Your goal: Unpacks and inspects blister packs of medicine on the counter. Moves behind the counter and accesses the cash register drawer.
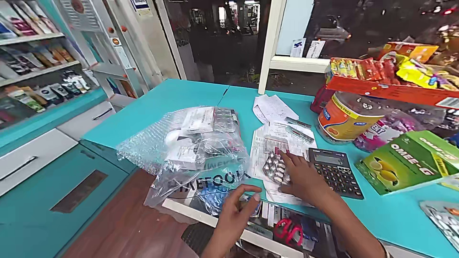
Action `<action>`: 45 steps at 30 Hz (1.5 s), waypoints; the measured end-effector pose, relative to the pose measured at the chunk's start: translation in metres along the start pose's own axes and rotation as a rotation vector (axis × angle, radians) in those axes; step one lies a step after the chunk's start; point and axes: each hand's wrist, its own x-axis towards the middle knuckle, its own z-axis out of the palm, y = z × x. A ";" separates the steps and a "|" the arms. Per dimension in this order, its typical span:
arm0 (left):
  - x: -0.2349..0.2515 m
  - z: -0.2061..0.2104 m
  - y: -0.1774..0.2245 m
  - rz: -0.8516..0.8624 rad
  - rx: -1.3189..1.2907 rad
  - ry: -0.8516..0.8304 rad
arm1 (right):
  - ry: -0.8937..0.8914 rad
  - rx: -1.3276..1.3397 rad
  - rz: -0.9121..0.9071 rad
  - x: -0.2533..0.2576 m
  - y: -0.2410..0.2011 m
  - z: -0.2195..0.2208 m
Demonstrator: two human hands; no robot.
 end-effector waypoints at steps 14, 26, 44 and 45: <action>-0.043 -0.170 0.032 -0.178 1.091 0.775 | 0.518 0.240 -0.375 -0.035 -0.023 0.050; 0.003 -0.273 0.036 -0.054 0.790 0.502 | 0.542 0.221 -0.376 0.041 -0.114 0.074; 0.120 -0.438 -0.033 -0.383 1.405 0.564 | 0.258 0.251 -0.027 0.111 -0.207 0.083; 0.127 -0.447 -0.033 -0.371 1.405 0.578 | 0.265 0.244 0.013 0.119 -0.213 0.081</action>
